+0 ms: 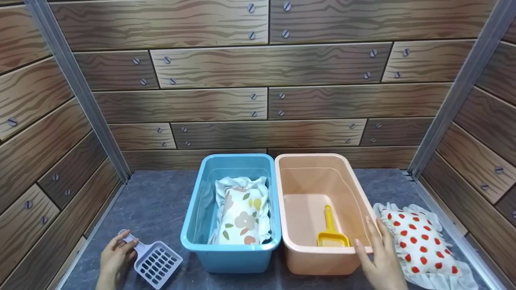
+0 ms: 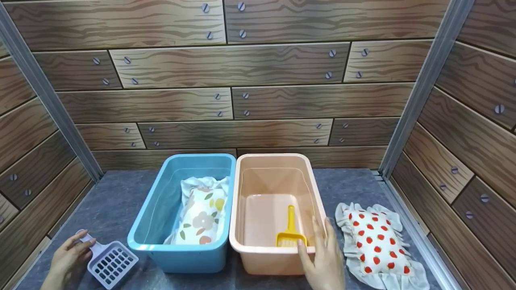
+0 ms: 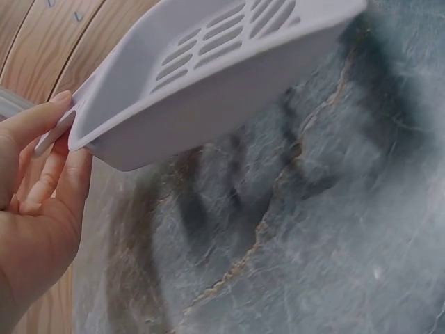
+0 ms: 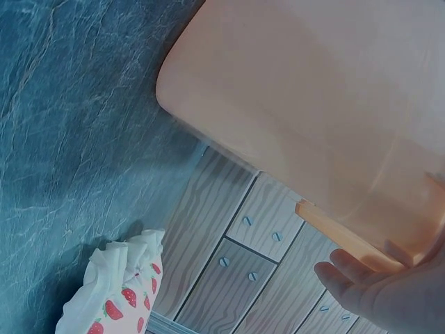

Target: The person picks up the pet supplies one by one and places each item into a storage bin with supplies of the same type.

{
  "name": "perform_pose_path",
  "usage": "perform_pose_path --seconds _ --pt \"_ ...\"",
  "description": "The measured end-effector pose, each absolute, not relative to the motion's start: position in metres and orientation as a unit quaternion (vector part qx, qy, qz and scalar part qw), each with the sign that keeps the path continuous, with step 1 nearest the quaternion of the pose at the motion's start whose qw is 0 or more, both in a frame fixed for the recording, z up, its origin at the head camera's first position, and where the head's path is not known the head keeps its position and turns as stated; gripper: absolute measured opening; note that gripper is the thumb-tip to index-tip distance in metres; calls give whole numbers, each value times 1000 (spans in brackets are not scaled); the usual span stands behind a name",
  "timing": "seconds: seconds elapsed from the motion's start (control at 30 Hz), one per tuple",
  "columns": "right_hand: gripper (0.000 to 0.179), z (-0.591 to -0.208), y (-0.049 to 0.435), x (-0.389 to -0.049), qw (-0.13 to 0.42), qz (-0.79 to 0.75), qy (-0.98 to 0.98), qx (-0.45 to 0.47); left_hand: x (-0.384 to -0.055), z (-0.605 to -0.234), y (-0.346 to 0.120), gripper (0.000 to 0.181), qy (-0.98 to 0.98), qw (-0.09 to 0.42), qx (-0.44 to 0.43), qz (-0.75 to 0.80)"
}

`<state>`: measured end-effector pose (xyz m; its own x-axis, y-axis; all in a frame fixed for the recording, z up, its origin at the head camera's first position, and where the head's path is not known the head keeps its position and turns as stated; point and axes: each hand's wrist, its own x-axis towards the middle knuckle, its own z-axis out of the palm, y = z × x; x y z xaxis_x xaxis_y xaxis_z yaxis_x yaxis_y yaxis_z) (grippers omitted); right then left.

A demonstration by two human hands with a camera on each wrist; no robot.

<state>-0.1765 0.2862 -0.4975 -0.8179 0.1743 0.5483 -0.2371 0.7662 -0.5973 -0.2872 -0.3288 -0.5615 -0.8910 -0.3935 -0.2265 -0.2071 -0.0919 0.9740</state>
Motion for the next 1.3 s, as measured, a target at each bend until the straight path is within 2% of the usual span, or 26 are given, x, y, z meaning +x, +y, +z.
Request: perform_pose_path --seconds 0.13,0.4,0.53,0.77,0.9,1.03,1.17,1.3 --pt "61 -497 286 -176 298 340 -892 15 -289 -563 -334 46 -676 72 224 -698" --pt "61 -494 285 -175 284 337 -898 0 -316 -601 -361 43 -667 116 219 -703" --pt "62 -495 285 -176 284 339 -897 3 -323 -607 -368 43 -665 134 216 -702" --pt "63 -501 286 -178 322 346 -880 31 -309 -578 -362 53 -658 133 186 -718" --pt "62 -499 286 -177 311 342 -887 22 -312 -577 -363 56 -655 129 202 -717" --pt "62 -497 286 -176 291 340 -894 15 -313 -575 -366 46 -648 141 219 -716" --pt "61 -494 286 -175 279 338 -899 7 -295 -544 -349 30 -650 160 226 -708" --pt "62 -495 287 -176 276 338 -900 10 -285 -524 -340 44 -631 159 243 -719"
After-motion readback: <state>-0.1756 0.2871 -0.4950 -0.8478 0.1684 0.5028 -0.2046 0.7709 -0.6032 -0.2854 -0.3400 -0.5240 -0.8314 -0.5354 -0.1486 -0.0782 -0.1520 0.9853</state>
